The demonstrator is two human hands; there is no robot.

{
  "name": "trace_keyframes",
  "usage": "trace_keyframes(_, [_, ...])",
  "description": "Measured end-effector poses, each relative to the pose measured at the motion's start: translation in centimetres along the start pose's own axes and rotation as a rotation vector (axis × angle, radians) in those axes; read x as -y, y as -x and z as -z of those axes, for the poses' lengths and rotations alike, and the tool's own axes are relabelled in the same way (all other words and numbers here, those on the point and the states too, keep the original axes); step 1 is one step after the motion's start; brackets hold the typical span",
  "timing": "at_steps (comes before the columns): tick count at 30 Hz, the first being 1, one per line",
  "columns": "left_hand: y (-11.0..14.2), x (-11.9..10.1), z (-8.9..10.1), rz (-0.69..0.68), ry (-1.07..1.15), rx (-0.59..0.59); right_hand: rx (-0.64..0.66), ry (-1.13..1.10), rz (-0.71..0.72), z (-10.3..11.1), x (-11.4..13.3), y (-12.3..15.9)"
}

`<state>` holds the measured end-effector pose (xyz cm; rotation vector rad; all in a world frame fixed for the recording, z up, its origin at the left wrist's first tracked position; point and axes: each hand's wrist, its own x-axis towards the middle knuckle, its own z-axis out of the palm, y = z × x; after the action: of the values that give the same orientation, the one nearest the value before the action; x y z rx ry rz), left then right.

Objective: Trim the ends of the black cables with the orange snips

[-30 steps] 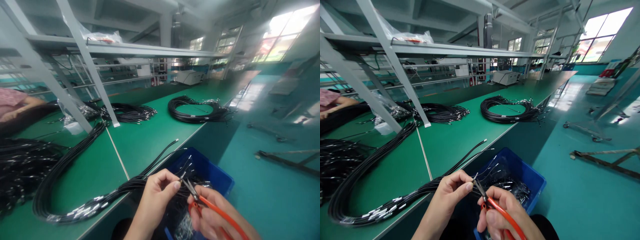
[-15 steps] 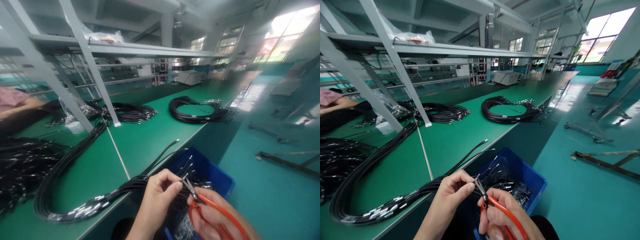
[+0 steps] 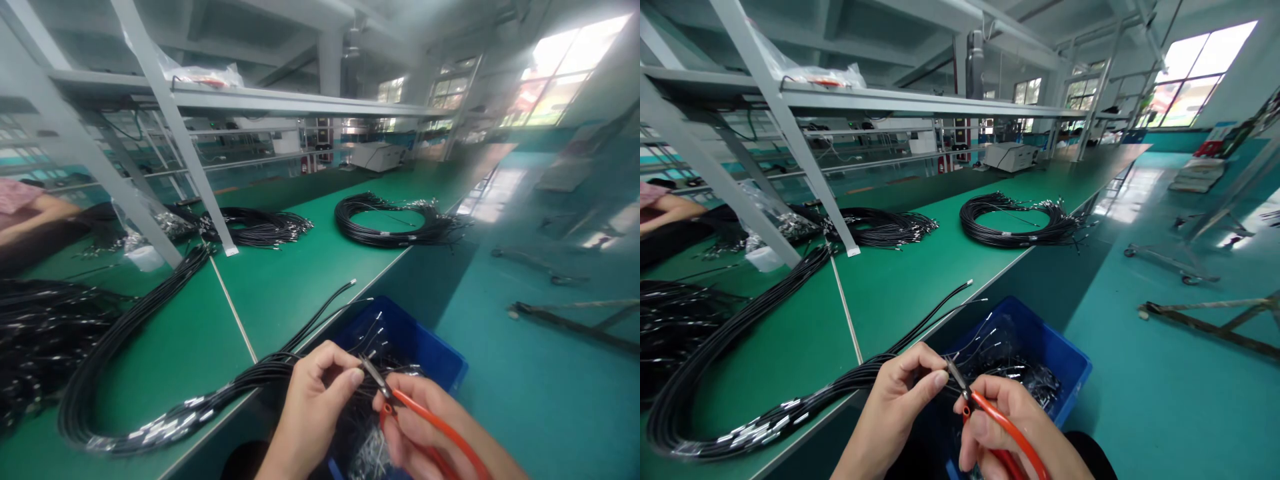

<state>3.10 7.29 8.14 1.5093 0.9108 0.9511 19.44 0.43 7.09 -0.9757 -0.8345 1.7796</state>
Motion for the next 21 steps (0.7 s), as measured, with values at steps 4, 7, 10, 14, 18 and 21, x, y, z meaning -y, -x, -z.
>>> trace_keyframes(4, [0.1,0.0,0.0,0.008,-0.002,0.001,0.025,0.110,-0.056,0.8,-0.1,-0.9])
trace_keyframes(7, [0.1,0.0,0.0,0.024,0.022,-0.004,0.045,0.182,-0.077,1.4,-0.1,-1.2])
trace_keyframes(10, [-0.1,-0.2,0.0,0.034,0.022,-0.011,0.067,0.139,-0.046,1.5,-0.4,-1.0])
trace_keyframes(14, [-0.1,-0.1,-0.3,-0.002,-0.075,-0.049,0.066,0.099,-0.019,1.2,-0.8,-0.2])
trace_keyframes(18, [0.3,0.2,-0.9,-0.128,-0.286,-0.105,-0.145,-0.049,0.142,0.4,0.2,0.8])
trace_keyframes(21, [0.5,0.1,-1.3,-0.215,-0.371,-0.125,-0.324,-0.144,0.232,-0.3,1.2,1.1])
